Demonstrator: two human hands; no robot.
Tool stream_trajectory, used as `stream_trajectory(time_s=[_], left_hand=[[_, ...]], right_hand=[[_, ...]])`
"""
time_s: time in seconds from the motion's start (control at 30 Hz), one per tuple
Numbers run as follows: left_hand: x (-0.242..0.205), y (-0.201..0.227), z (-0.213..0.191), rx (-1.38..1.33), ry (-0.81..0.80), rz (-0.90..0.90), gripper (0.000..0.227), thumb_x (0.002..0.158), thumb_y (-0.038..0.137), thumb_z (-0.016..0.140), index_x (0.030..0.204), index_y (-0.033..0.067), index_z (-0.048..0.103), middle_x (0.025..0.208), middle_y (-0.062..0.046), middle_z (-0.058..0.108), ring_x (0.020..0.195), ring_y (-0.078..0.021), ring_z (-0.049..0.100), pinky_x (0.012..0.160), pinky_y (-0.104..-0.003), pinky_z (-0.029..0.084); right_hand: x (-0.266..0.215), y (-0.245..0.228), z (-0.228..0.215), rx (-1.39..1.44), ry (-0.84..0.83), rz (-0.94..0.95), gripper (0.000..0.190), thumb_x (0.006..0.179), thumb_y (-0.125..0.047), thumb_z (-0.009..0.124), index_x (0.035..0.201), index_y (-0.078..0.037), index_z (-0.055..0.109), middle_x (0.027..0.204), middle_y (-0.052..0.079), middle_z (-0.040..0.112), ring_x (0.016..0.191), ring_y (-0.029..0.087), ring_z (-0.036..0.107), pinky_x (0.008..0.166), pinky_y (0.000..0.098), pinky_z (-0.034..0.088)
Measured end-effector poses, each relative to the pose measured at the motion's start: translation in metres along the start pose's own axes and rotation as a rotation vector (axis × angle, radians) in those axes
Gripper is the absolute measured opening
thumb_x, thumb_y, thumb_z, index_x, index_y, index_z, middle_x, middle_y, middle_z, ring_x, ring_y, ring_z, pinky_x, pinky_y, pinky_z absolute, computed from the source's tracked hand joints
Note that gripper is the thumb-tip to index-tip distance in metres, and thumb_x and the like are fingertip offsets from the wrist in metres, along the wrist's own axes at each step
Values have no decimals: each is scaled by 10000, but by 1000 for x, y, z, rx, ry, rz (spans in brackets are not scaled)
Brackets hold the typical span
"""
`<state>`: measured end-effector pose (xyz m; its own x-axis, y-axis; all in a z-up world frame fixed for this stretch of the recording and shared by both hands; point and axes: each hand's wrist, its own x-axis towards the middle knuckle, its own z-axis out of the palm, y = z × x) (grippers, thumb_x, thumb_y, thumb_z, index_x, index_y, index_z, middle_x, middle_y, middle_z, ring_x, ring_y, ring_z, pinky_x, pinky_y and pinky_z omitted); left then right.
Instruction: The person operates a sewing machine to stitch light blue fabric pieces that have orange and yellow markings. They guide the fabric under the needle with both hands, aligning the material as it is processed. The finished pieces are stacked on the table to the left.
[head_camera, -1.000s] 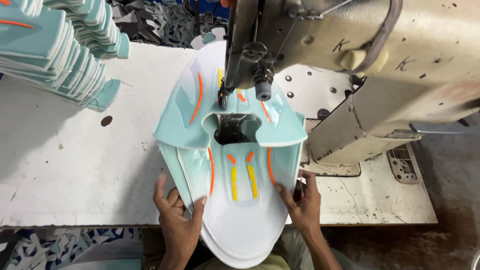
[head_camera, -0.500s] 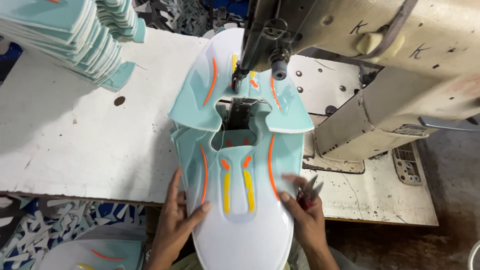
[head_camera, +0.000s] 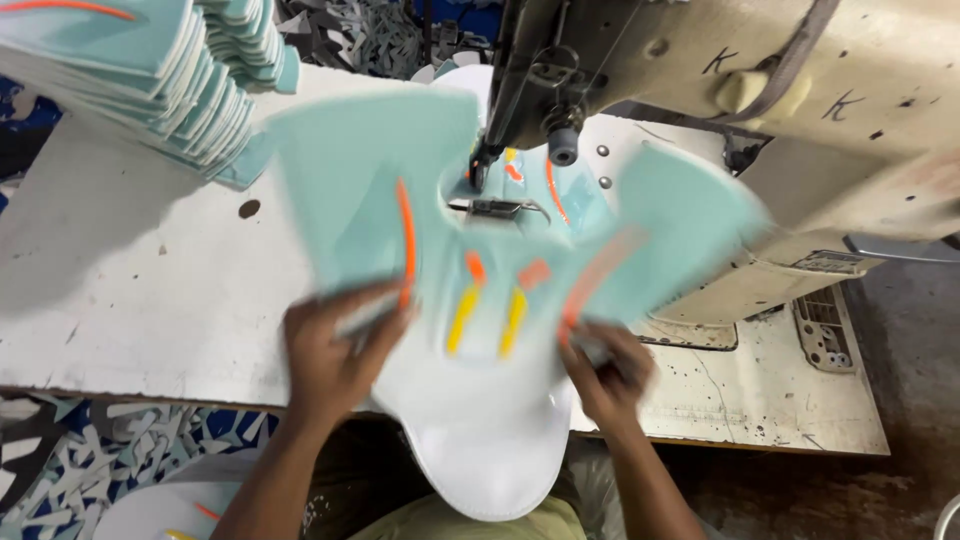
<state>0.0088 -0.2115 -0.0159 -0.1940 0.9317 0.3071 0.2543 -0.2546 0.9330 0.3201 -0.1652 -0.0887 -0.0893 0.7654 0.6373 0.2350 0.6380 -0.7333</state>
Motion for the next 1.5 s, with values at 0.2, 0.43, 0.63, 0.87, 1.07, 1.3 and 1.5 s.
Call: stream_trajectory(time_s=[0.2,0.43,0.63,0.87,1.07,1.3,1.5], left_hand=[[68,-15,31,154,32,65,308,894,105,789,1178,-2,734,1082,-109,773,1020,-122,699,883,-272,537],[87,-5,33,-75,15,-300,355,858,106,755,1209,51,736,978,-51,781,858,-82,690,792,-258,572],[93,-5,37,-44,13,-227,368,861,119,770,1218,40,727,956,-56,780,856,-87,691,792,-261,568],[104,-14,43,70,44,-188,384,854,151,778,1221,47,730,939,-67,788,832,-109,699,790,-273,569],[123,-26,42,62,25,-47,359,867,159,787,1203,40,739,1092,-87,783,1005,-143,712,933,-307,551],[127,-29,51,21,71,-21,340,885,130,777,1203,19,736,1115,-90,775,1051,-144,697,989,-304,526],[134,-41,59,-14,53,-124,355,880,129,767,1216,23,722,1099,-88,766,981,-114,673,912,-292,546]], right_hand=[[42,6,21,119,-64,465,360,917,-148,760,1246,-21,685,1012,60,724,875,81,645,780,218,529],[75,-16,15,134,-58,656,430,878,-180,763,1262,-4,680,1042,69,753,844,88,674,743,238,565],[89,-17,14,164,-26,697,461,874,-165,751,1294,5,664,1041,101,749,783,111,674,679,250,559],[105,-14,14,167,-46,591,465,896,-197,741,1307,3,650,1146,103,722,868,106,686,742,262,584],[109,-8,18,112,-74,558,469,904,-213,724,1326,-23,644,1170,124,733,862,122,711,771,276,620],[142,-4,18,128,-38,750,465,865,-188,721,1299,-36,657,992,113,768,696,155,705,637,304,602],[144,7,14,110,-94,590,438,897,-208,747,1287,-24,669,1001,80,752,782,110,685,699,280,585]])
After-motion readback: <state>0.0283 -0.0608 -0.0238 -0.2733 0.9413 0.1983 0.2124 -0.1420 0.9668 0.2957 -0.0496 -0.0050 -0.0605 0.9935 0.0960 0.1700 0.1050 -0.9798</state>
